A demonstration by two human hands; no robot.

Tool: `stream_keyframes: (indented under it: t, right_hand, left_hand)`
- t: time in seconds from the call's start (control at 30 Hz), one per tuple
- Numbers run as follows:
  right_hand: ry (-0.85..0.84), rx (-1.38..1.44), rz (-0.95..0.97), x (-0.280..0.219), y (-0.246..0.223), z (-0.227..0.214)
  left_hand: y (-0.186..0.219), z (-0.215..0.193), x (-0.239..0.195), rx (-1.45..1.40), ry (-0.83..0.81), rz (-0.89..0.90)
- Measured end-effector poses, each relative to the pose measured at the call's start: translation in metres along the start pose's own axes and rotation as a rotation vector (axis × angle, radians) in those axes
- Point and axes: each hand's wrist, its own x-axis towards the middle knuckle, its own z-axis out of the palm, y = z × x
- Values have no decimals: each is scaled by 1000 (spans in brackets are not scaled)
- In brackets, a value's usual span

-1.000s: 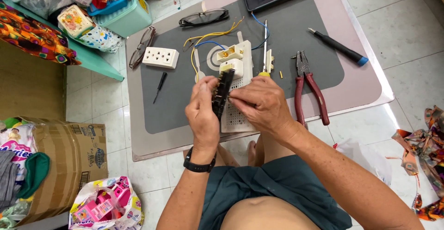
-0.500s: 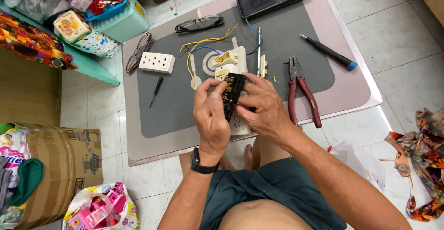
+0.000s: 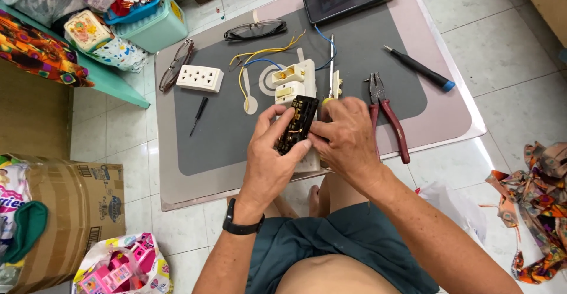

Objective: The person repairs an electrical outlet by stripping wires, inserting them into terminals, and securing them with a screwdriver. They use pliers and a screwdriver to manipulate the internal components and wires of the outlet.

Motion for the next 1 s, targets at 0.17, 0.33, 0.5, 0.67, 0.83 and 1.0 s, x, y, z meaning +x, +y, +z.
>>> stream_keyframes:
  t: [0.17,0.33,0.5,0.67,0.83,1.0]
  right_hand:
    - [-121,187,138,-14,6,5]
    - [-264,446,280,1,-2,-26]
    - [-204,436,250,6,-7,-31]
    - [-165,449,264,1,-13,-16]
    - [-94,295,59,-10,-11,0]
    - [-96,313,167,-9,-11,3]
  left_hand:
    - [-4,4,-3,-20,24,9]
    - [-6,10,-10,17,83,57]
    - [-16,5,-14,0,93,46]
    - [-20,0,-17,13,98,37]
    - [-19,-4,-14,-24,99,-7]
    - [-22,-2,-13,110,111,81]
